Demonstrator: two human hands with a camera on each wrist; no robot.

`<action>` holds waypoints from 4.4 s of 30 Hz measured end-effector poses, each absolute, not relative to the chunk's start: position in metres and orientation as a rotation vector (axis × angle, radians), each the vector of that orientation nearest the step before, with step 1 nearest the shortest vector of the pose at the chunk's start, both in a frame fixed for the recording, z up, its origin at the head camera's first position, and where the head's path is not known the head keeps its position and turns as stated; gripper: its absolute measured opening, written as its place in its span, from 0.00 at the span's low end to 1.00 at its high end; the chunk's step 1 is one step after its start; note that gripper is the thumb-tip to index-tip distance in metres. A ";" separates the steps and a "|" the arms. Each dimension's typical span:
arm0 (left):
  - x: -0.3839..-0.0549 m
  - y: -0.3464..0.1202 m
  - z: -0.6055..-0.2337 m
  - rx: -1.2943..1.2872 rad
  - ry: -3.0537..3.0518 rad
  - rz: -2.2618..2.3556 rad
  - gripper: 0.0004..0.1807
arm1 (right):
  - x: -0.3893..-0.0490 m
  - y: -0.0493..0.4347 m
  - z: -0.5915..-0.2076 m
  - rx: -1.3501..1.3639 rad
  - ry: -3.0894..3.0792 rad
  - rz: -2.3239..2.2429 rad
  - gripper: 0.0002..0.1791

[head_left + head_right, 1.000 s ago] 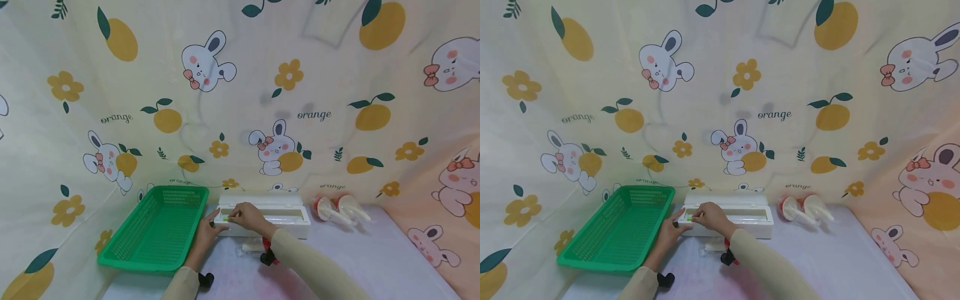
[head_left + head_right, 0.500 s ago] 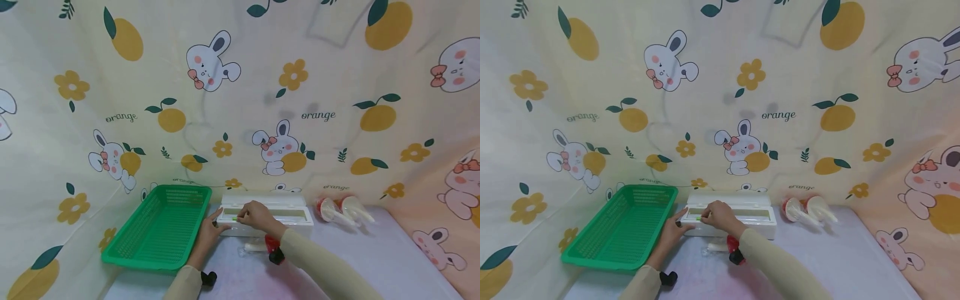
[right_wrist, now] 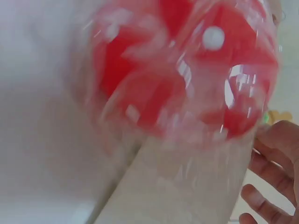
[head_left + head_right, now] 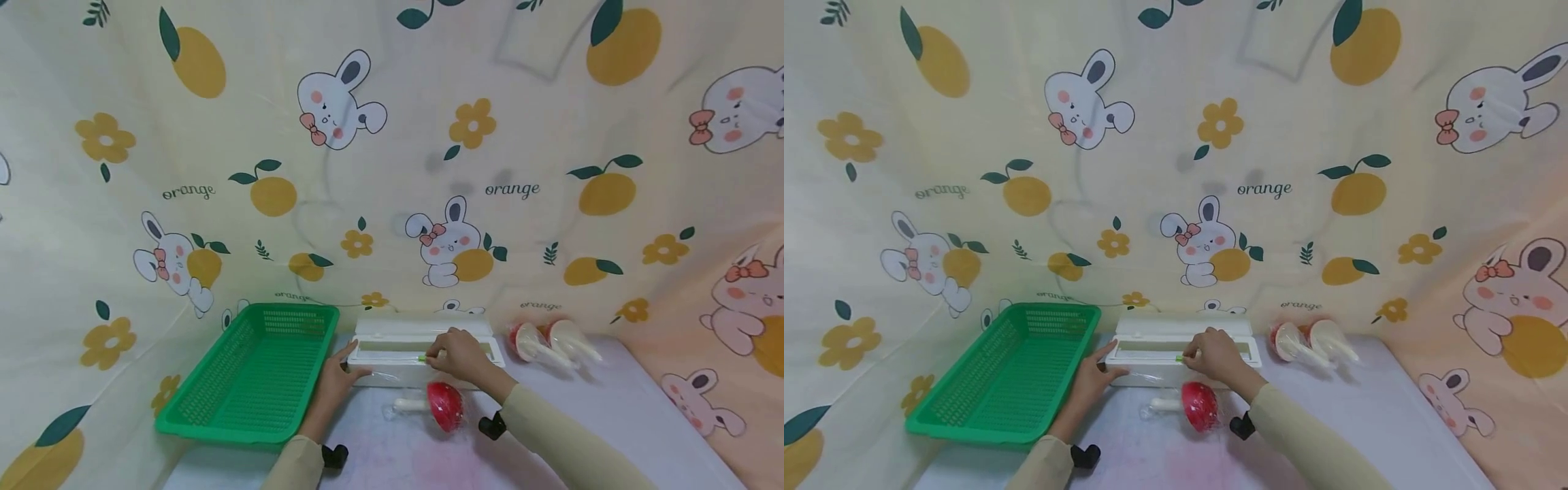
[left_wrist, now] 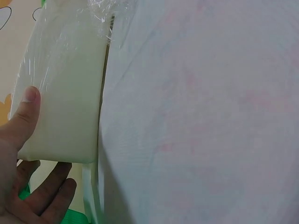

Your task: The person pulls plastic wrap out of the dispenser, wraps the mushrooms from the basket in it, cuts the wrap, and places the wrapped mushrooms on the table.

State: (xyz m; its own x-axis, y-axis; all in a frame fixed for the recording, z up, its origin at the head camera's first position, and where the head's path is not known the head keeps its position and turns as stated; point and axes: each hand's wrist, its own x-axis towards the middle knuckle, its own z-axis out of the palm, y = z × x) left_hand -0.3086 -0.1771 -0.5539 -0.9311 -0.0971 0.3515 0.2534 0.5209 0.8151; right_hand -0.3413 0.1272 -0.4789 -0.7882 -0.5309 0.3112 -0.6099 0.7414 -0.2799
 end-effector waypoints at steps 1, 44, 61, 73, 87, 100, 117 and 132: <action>-0.309 -0.177 -0.554 -0.126 -2.413 -1.378 0.41 | -0.341 0.132 -0.478 0.899 -2.735 0.526 0.02; -0.311 -0.180 -0.555 -0.065 -2.433 -1.371 0.41 | -0.333 0.258 -0.491 0.720 -2.704 0.551 0.08; -0.315 -0.173 -0.553 -0.071 -2.443 -1.411 0.41 | -0.326 0.268 -0.481 0.685 -2.701 0.322 0.09; -0.307 -0.175 -0.546 -0.139 -2.500 -1.368 0.43 | -0.316 0.267 -0.486 0.469 -2.819 0.633 0.11; -0.284 -0.160 -0.542 -0.098 -2.465 -1.063 0.31 | -0.311 0.231 -0.520 0.628 -2.442 0.594 0.19; -0.260 -0.148 -0.533 -0.272 -2.458 -0.560 0.09 | -0.295 0.229 -0.516 0.616 -2.412 0.695 0.10; -0.246 -0.159 -0.537 -0.913 -2.523 -1.103 0.14 | -0.249 0.232 -0.519 1.081 -2.398 1.152 0.14; -0.245 -0.147 -0.539 -1.151 -2.691 -0.925 0.07 | -0.238 0.219 -0.542 1.173 -2.392 1.311 0.07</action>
